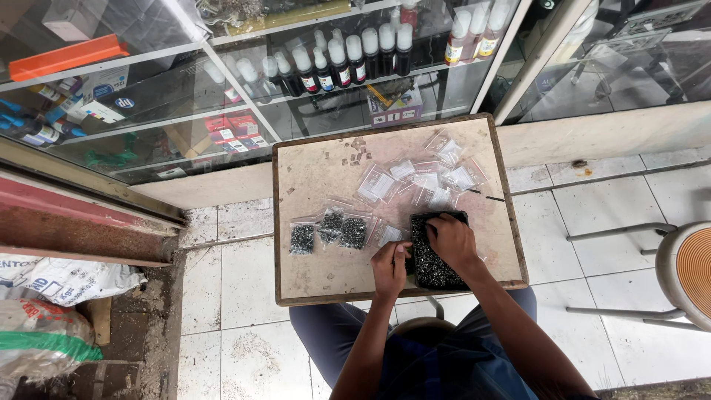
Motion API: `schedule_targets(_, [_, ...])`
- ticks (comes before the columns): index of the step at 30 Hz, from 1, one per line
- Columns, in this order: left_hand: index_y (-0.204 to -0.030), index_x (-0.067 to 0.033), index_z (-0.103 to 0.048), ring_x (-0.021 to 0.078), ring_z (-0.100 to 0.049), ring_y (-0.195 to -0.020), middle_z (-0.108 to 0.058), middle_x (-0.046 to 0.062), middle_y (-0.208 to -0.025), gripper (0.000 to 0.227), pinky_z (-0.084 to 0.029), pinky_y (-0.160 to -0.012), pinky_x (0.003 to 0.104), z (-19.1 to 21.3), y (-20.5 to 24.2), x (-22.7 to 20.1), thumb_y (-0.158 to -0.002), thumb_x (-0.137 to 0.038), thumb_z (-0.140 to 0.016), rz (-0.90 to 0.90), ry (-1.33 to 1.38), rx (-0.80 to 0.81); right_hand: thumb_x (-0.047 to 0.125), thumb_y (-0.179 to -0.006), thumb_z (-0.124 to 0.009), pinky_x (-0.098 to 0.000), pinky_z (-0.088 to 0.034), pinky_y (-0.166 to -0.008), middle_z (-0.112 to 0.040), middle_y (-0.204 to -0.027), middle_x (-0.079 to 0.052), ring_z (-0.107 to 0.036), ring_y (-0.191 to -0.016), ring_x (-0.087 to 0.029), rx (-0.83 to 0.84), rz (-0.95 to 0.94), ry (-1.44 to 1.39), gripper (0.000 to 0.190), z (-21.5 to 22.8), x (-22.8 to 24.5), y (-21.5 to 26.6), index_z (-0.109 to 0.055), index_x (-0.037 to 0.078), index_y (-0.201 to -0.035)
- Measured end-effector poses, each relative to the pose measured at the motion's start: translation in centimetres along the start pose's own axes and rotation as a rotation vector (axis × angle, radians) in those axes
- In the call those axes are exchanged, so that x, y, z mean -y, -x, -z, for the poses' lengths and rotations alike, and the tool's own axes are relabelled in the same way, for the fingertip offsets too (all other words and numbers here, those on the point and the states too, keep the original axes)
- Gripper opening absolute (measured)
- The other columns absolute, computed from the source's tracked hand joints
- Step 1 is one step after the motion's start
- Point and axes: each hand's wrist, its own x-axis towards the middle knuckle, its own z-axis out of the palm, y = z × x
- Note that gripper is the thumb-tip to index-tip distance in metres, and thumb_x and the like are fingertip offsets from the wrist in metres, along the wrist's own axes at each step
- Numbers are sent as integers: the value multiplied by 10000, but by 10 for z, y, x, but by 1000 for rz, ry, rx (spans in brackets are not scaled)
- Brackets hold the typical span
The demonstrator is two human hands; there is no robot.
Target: The person sorts small metallic fasteners from a black tray into small plastic bags using their hands. They pick up the fasteners, place them into the bags, and arrange the filled bags on the table.
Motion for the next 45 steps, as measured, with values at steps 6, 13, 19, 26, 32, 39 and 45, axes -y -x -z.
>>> schedule_targets(6, [-1128, -38, -780, 288, -734, -694, -706, 115, -757, 378, -617, -626, 453, 2, 0, -3, -1178, -169, -428, -5, -43, -1, 198, -981, -774, -473, -678, -595, -770, -860, -94, -783, -724, -326, 14, -114, 6, 149, -26, -13, -6, -835, 130, -1099])
schedule_targets(13, [-1130, -45, -780, 282, -730, -682, -701, 119, -761, 383, -621, -597, 443, 1, 0, 0, -1177, -181, -426, -9, -44, -10, 217, -928, -790, -526, -683, -658, -798, -854, -54, -788, -746, -351, 83, -175, -35, 160, -43, -35, -10, -860, 223, -1071])
schedule_targets(19, [-1123, -42, -781, 296, -739, -691, -708, 128, -771, 365, -624, -595, 451, 2, 3, 1, -1173, -182, -447, -13, -40, -11, 225, -911, -793, -569, -676, -696, -811, -893, -72, -792, -797, -383, 65, -189, -73, 205, -36, -23, -7, -854, 245, -1106])
schedule_targets(26, [-1115, -36, -778, 303, -749, -707, -713, 135, -795, 347, -634, -589, 453, 3, 4, 4, -1169, -154, -455, -17, -38, -16, 248, -939, -780, -542, -683, -718, -814, -887, -66, -798, -835, -365, 64, -186, -56, 160, -36, -19, -10, -857, 235, -1078])
schedule_targets(32, [-1088, -48, -791, 263, -732, -662, -708, 109, -773, 334, -613, -571, 411, 3, 3, 0, -1157, -152, -482, -20, -60, -22, 284, -883, -815, -568, -676, -697, -811, -839, -92, -795, -808, -395, 86, -259, -14, 165, -50, -23, -15, -867, 212, -1022])
schedule_targets(39, [-1024, -56, -810, 243, -666, -541, -672, 101, -685, 276, -553, -501, 368, 3, -2, -8, -1118, -135, -563, -39, -68, -49, 188, -877, -800, -569, -695, -727, -784, -783, -133, -790, -817, -422, 112, -270, 85, 134, -53, -6, -18, -865, 145, -986])
schedule_targets(45, [-1001, -50, -815, 221, -640, -526, -649, 91, -669, 268, -538, -506, 341, 2, -4, -12, -1102, -109, -574, -51, -77, -65, 166, -913, -765, -511, -709, -683, -785, -830, -122, -793, -788, -380, 37, -173, 147, 118, -38, 12, -2, -852, 140, -988])
